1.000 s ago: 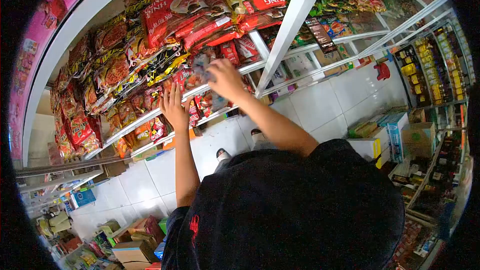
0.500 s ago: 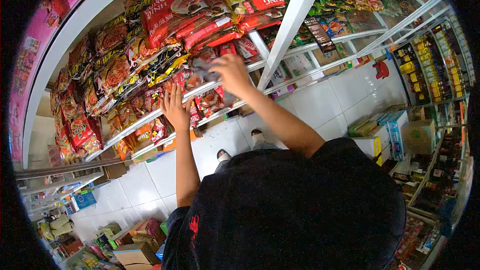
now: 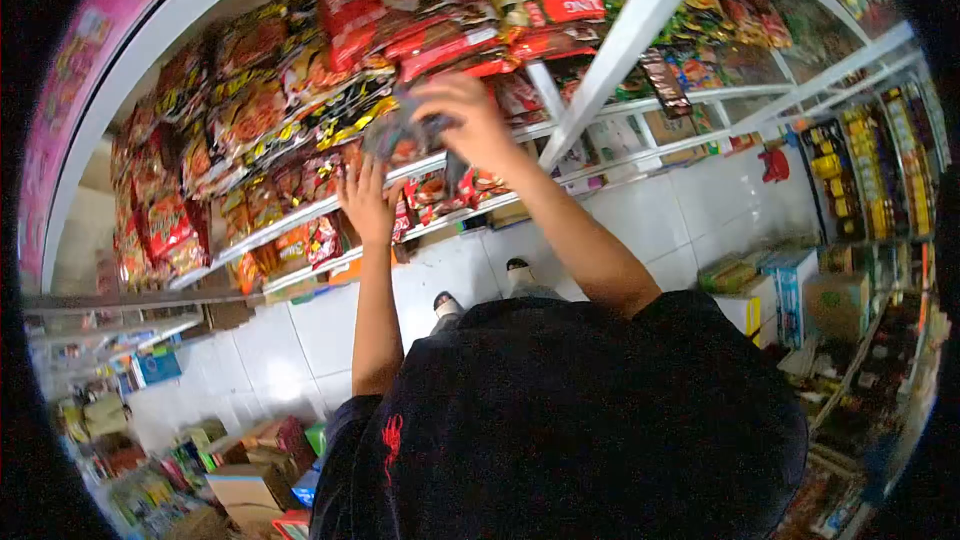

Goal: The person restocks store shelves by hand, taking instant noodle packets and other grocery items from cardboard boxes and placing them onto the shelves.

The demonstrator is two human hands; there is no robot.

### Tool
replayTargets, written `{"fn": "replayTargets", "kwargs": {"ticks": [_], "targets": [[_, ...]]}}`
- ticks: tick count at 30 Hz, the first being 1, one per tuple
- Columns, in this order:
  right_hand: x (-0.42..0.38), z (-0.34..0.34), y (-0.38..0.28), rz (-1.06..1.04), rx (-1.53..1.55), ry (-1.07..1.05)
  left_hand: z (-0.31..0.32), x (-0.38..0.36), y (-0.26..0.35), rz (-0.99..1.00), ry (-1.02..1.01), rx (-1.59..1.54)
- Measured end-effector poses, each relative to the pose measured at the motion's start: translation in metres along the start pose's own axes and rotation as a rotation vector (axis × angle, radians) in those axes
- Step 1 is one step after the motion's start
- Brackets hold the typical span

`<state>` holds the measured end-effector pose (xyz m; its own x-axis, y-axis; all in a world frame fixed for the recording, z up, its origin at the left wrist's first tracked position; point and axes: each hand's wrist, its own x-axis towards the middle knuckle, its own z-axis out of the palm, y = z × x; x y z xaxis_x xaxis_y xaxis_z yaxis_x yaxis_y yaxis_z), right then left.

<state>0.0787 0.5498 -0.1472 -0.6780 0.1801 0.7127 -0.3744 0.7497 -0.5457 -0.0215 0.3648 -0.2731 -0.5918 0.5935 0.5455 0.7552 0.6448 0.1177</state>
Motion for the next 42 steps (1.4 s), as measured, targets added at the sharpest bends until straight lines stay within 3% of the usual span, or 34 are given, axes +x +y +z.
{"fn": "replayTargets", "kwargs": {"ticks": [3,5,8,12,15,17,19,21,23,26,27,29,32,35,37,39,42], "targets": [[-0.015,-0.006,0.020,0.066,-0.162,0.123,-0.007,0.004,0.007,0.002,0.045,-0.039],[-0.057,-0.002,0.058,0.141,-0.383,0.040,-0.007,0.004,0.008,-0.002,0.061,-0.056],[-0.072,-0.002,0.051,0.233,-0.484,0.081,-0.011,0.007,0.009,-0.011,0.058,-0.051],[-0.058,0.046,0.017,0.114,-0.332,-0.097,-0.009,0.004,0.008,-0.011,0.058,-0.064],[-0.057,0.029,0.064,0.094,-0.350,-0.071,-0.010,0.004,0.008,-0.016,0.047,-0.065],[-0.055,-0.012,0.097,0.244,-0.365,0.016,-0.008,0.004,0.008,-0.023,0.051,-0.069],[-0.052,-0.020,0.089,0.405,-0.621,0.316,-0.009,0.005,0.008,-0.030,0.057,-0.070],[-0.053,0.005,0.078,0.403,-0.496,0.159,-0.009,0.004,0.008,-0.024,0.057,-0.075],[-0.053,0.040,0.057,0.213,-0.453,0.032,-0.009,0.004,0.009,-0.028,0.057,-0.079],[-0.049,0.039,0.047,0.207,-0.314,-0.092,-0.010,0.004,0.009,-0.021,0.060,-0.082],[-0.050,0.025,0.056,0.174,-0.424,-0.062,-0.011,0.004,0.008,-0.016,0.062,-0.085],[-0.058,-0.004,0.087,0.301,-0.528,0.100,-0.013,0.005,0.009,-0.016,0.054,-0.086],[-0.056,-0.005,0.083,0.393,-0.721,0.211,-0.011,0.005,0.007,-0.018,0.055,-0.086],[-0.050,0.034,0.049,0.238,-0.564,0.016,-0.010,0.003,0.009,-0.014,0.057,-0.089],[-0.050,0.032,0.051,0.194,-0.494,0.014,-0.012,0.004,0.007,-0.010,0.058,-0.082],[-0.052,0.001,0.078,0.244,-0.561,0.020,-0.013,0.005,0.008,-0.020,0.047,-0.095],[-0.052,-0.023,0.100,0.400,-0.868,0.225,-0.010,0.003,0.006,-0.014,0.049,-0.090]]}}
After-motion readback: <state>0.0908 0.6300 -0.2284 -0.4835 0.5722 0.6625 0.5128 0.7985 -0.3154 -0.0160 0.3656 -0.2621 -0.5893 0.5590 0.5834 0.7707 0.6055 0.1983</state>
